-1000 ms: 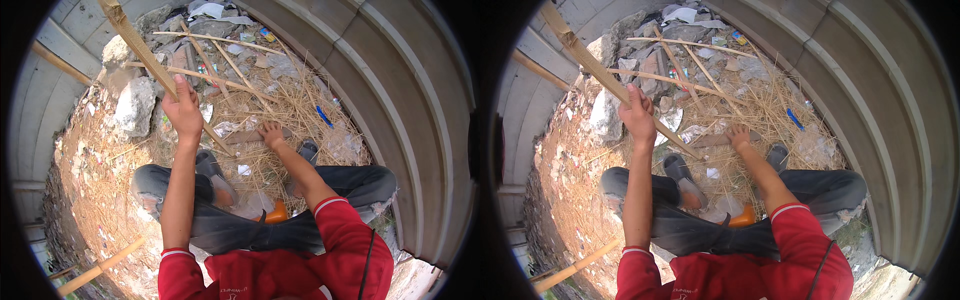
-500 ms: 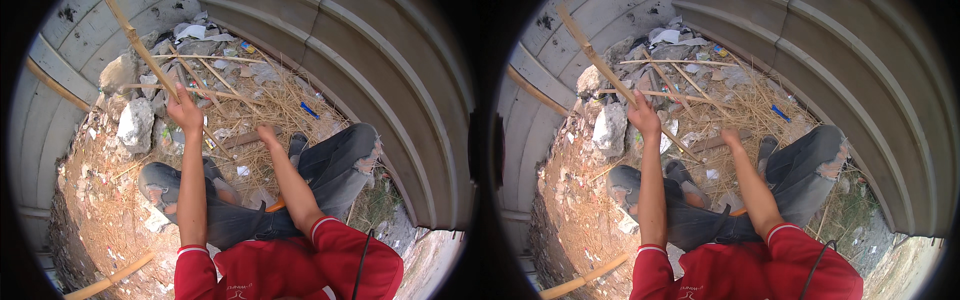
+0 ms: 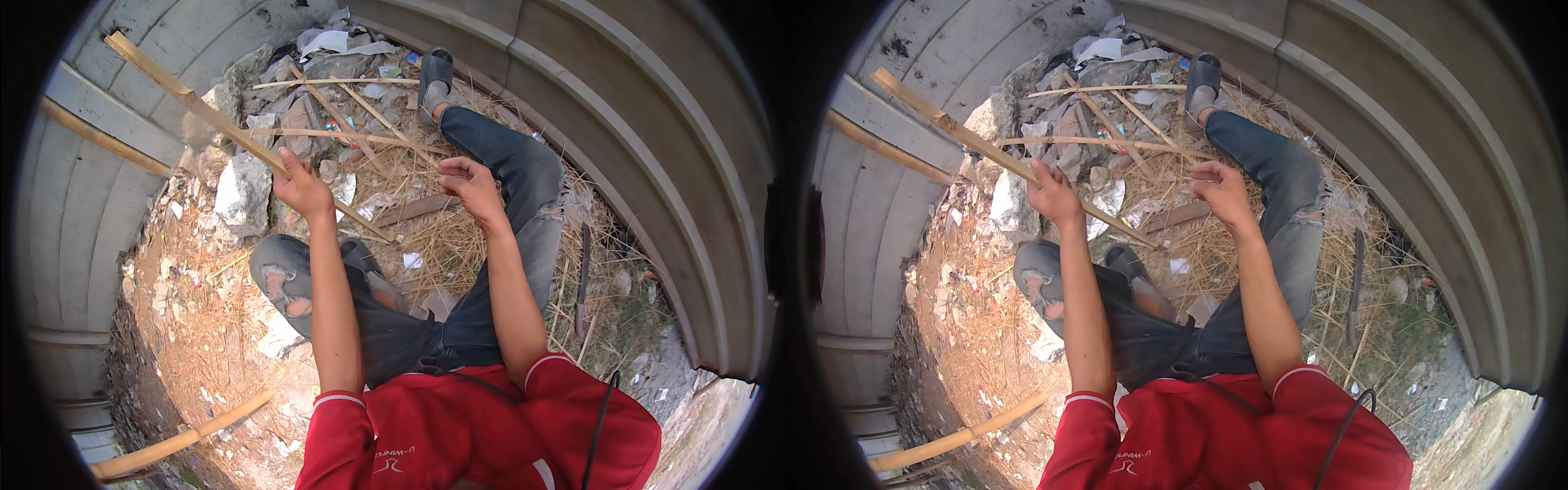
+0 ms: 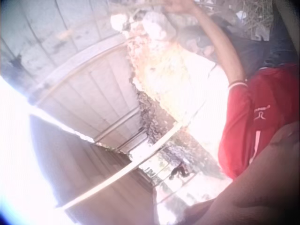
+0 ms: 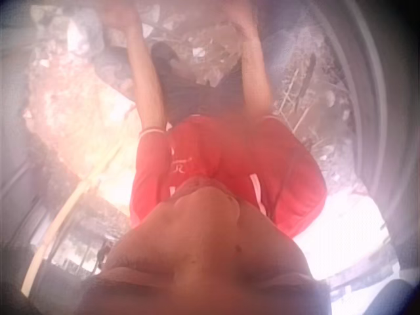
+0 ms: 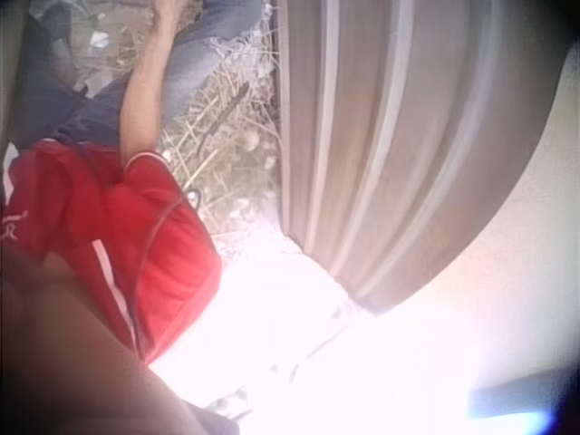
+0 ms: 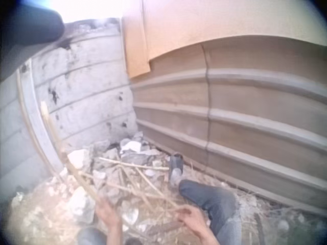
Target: The person sits on the ground and uses a knife to scrape and split thin bamboo strips. They repeatedly hold the strips against their legs to shave the surface and then use the knife to split the strips lengthwise into thinner pieces.
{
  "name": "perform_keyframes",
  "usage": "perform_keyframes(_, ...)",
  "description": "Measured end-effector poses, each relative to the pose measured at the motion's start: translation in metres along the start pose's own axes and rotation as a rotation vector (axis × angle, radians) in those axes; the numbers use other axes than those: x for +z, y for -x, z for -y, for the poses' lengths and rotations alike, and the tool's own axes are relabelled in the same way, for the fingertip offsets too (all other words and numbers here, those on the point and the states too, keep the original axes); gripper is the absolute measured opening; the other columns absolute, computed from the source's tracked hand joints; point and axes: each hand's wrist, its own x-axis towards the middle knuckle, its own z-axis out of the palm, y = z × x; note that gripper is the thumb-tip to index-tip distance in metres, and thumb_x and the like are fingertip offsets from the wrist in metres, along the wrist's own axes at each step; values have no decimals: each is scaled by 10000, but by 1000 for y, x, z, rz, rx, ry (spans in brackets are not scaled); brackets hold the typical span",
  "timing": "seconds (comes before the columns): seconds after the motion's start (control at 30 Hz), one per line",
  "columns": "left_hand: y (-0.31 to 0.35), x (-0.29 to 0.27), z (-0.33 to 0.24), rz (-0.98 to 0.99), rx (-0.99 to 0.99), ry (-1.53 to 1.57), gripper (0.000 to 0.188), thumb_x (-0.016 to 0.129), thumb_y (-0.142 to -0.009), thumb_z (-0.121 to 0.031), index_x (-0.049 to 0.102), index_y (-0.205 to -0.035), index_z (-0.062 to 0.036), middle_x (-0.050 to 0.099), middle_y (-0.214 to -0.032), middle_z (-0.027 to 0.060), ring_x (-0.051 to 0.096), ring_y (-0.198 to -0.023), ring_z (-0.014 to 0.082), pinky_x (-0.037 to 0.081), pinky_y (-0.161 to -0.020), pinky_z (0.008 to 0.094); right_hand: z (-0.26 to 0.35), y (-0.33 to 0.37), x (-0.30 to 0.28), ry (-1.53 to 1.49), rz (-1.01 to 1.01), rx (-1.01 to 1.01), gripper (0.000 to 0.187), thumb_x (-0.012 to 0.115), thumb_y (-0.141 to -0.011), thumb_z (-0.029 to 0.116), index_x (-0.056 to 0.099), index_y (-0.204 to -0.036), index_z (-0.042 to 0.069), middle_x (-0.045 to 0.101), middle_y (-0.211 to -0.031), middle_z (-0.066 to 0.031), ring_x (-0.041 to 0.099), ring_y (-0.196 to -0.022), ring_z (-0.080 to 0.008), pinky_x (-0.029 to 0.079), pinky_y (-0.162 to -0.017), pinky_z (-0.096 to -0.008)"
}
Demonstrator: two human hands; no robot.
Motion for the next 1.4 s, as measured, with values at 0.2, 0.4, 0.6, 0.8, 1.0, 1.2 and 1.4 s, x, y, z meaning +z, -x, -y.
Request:
perform_keyframes(0.2, -14, 9, 22, -46, -65, -101, 407, 580, -1051, -338, 403, -751, -129, 302, -606, -74, 239, -510, 42, 172, -450, 248, -28, 9, -172, 57, -357, -112, 240, 677, -862, 6, 672, -1099, -32, 704, -1037, -115, 660, -790, -98, 552, -707, -247)
perform_keyframes(0.4, -13, 18, 8, -47, 40, -215, 426, 548, -1066, -319, 390, -724, -121, 274, -597, -54, 242, -512, 75, 198, -448, 272, -131, 84, -324, 944, -662, 185, 375, 705, -839, 193, 660, -1158, 2, 694, -1097, -236, 678, -969, -365, 535, -911, -428)
perform_keyframes(0.6, 2, 43, 13, 13, 5, -222, 417, 527, -1071, -313, 386, -728, -122, 274, -606, -48, 249, -514, 82, 211, -453, 274, -212, 232, -348, 1084, -947, 844, 660, 681, -819, 239, 471, -1418, 55, 416, -1451, -283, 413, -1311, -510, 367, -1071, -612)
perform_keyframes(0.8, 27, 53, -1, 81, -35, -171, 403, 552, -1060, -312, 386, -739, -134, 309, -601, -57, 246, -506, 62, 197, -445, 261, -268, 291, -361, 1136, -1052, 886, 690, 687, -829, 253, 405, -1441, 104, 428, -1421, -244, 397, -1333, -462, 352, -1016, -663)
perform_keyframes(1.0, 44, 52, -67, -6, 73, -158, 441, 532, -1069, -288, 363, -687, -149, 291, -572, -68, 215, -478, 48, 172, -431, 265, -274, 281, -378, 1238, -866, 1222, 711, 698, -864, 333, 355, -1461, 157, 443, -1454, -217, 382, -1382, -397, 342, -1045, -616)
perform_keyframes(1.2, 44, 32, -101, -8, 85, -48, 386, 546, -1063, -294, 467, -759, -71, 337, -604, -35, 249, -473, 61, 183, -431, 244, -265, 298, -426, 1274, -703, 850, 449, 665, -869, 320, 604, -1169, -10, 685, -1069, -210, 691, -993, -326, 541, -800, -439)
perform_keyframes(1.4, 30, 38, -95, 3, 99, 14, 376, 537, -1065, -304, 454, -780, -73, 315, -600, -29, 242, -471, 73, 192, -433, 254, -124, 221, -294, 185, -905, 687, 232, 623, -910, 246, 575, -902, 20, 536, -647, -41, 531, -488, -155, 443, -455, -303)
